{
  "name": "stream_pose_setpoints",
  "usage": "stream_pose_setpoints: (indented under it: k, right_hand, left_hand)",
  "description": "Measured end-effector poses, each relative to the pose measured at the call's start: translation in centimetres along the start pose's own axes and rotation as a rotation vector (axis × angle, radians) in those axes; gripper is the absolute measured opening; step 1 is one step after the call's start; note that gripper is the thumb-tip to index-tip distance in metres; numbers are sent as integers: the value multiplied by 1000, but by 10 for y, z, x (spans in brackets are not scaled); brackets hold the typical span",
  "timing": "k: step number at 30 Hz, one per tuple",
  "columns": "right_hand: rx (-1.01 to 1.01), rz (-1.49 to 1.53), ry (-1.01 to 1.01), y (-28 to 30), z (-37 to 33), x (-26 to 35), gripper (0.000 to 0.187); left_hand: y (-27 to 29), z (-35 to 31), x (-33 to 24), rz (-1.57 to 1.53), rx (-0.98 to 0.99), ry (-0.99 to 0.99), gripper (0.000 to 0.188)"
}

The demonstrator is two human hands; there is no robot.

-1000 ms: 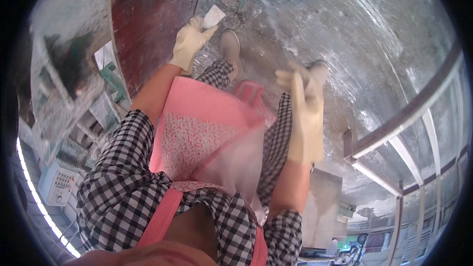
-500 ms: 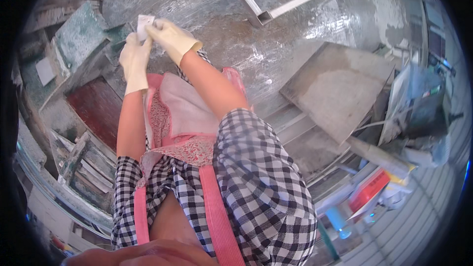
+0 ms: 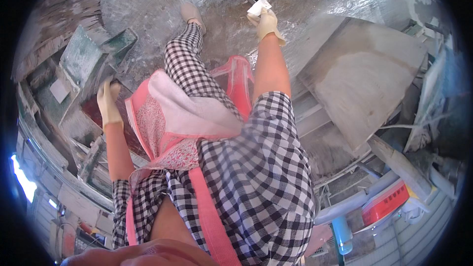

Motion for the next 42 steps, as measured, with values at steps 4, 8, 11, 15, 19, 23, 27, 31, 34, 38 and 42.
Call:
stream_pose_setpoints:
  k: [4, 8, 11, 15, 19, 23, 27, 31, 34, 38, 42]
  right_hand:
    - [-47, -86, 7, 8, 48, -19, 32]
    - [-83, -569, 159, 17, 75, 0, 33]
    - [-86, -705, 166, 23, 92, 17, 38]
    - [-43, -750, 171, 21, 104, 25, 41]
    - [-78, -819, 136, 22, 110, 27, 34]
    - [-94, -1036, 166, 29, 129, 33, 31]
    - [-285, -1338, 407, 30, 136, 37, 34]
    - [-381, -1266, 398, 31, 122, 36, 37]
    - [-290, -1081, 275, 33, 115, 35, 34]
    - [-147, -823, 91, 36, 115, 27, 25]
    - [-200, -731, 91, 40, 114, 23, 20]
  left_hand:
    - [58, 13, 56, -18, -170, 216, 40]
    - [81, 18, 83, 38, -205, 333, 35]
    - [79, 18, 95, 86, -201, 416, 31]
    - [65, 17, 99, 199, -196, 500, 25]
    - [51, 16, 88, 246, -205, 493, 26]
    - [37, 11, 70, 214, -169, 450, 28]
    - [22, 7, 50, 224, -142, 449, 30]
    - [10, -1, 34, 328, -151, 542, 30]
    - [0, -5, 27, 182, -154, 522, 29]
    - [-8, -5, 27, 186, -124, 513, 29]
    - [-11, -9, 25, 155, -121, 516, 31]
Point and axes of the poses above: each hand's wrist, its own z-axis towards the middle knuckle, its own y-axis out of the back of the hand, x = y × z, the point moved 3 cm from there along z, towards the middle knuckle, and after that the axes turned 2 degrees about -x, right-handed, at the moved point
